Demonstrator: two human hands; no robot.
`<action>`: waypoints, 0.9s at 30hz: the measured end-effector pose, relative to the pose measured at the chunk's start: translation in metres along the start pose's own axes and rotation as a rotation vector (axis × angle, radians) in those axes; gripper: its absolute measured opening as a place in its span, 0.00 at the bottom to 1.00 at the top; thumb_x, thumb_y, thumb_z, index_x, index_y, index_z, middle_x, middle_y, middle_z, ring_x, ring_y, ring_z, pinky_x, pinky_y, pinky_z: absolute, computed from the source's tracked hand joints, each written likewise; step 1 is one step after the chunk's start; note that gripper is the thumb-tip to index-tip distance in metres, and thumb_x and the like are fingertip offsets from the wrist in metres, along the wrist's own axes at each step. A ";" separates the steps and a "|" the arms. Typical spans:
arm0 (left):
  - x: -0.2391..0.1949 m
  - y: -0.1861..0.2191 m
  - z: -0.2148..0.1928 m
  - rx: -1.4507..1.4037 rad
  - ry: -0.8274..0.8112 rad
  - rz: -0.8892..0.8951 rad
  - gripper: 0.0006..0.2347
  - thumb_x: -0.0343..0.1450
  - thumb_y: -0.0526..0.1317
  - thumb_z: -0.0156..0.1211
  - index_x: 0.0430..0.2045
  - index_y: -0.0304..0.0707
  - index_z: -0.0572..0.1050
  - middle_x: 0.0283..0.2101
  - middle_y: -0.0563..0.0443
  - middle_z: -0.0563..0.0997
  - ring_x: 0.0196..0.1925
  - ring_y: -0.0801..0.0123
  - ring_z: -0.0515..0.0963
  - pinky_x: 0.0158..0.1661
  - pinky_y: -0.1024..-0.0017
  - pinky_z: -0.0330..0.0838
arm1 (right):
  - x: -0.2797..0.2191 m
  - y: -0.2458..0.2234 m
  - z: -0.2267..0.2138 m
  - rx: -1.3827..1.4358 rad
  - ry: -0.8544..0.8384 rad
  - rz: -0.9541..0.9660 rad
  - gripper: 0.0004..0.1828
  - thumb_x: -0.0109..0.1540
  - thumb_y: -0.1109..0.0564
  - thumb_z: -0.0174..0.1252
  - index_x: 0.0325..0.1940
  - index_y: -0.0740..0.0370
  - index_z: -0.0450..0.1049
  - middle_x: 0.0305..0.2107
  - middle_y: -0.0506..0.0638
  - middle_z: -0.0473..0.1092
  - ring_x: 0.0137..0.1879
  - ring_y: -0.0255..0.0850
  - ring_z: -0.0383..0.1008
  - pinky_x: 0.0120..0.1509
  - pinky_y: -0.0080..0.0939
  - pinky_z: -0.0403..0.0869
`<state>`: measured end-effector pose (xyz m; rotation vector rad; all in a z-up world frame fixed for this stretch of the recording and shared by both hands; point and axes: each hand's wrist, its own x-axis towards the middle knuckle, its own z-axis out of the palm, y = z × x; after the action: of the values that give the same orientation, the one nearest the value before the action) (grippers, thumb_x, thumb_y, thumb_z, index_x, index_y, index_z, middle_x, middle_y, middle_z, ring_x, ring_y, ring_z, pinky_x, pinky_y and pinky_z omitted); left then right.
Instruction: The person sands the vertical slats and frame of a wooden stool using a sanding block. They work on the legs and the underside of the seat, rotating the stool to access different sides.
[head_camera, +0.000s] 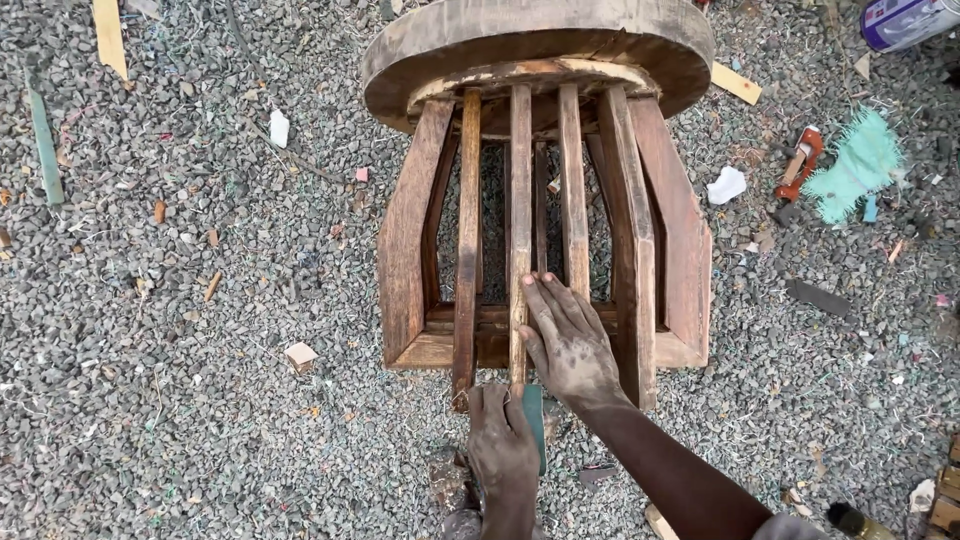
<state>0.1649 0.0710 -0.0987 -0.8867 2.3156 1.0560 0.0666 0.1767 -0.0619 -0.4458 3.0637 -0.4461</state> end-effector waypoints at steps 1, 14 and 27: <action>-0.006 -0.002 -0.001 -0.037 -0.024 -0.032 0.26 0.76 0.58 0.43 0.63 0.41 0.70 0.73 0.36 0.62 0.68 0.43 0.72 0.49 0.46 0.86 | -0.002 -0.001 -0.002 0.012 0.039 -0.020 0.32 0.74 0.43 0.37 0.81 0.53 0.49 0.74 0.47 0.57 0.81 0.40 0.50 0.83 0.46 0.48; 0.011 0.013 -0.009 -0.001 -0.035 0.127 0.22 0.79 0.53 0.40 0.65 0.48 0.70 0.76 0.38 0.56 0.55 0.46 0.84 0.42 0.53 0.90 | -0.003 -0.002 0.004 0.041 0.000 0.051 0.32 0.73 0.40 0.36 0.81 0.49 0.50 0.71 0.52 0.62 0.80 0.43 0.52 0.83 0.48 0.47; -0.004 0.010 -0.022 0.031 -0.169 0.079 0.24 0.79 0.53 0.35 0.68 0.45 0.64 0.78 0.40 0.51 0.75 0.44 0.61 0.50 0.44 0.84 | -0.004 -0.003 -0.003 0.143 0.032 0.068 0.29 0.75 0.43 0.30 0.79 0.50 0.54 0.67 0.49 0.67 0.79 0.42 0.54 0.83 0.47 0.48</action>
<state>0.1573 0.0599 -0.0776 -0.6720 2.2349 1.0804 0.0710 0.1757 -0.0587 -0.3322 3.0383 -0.6696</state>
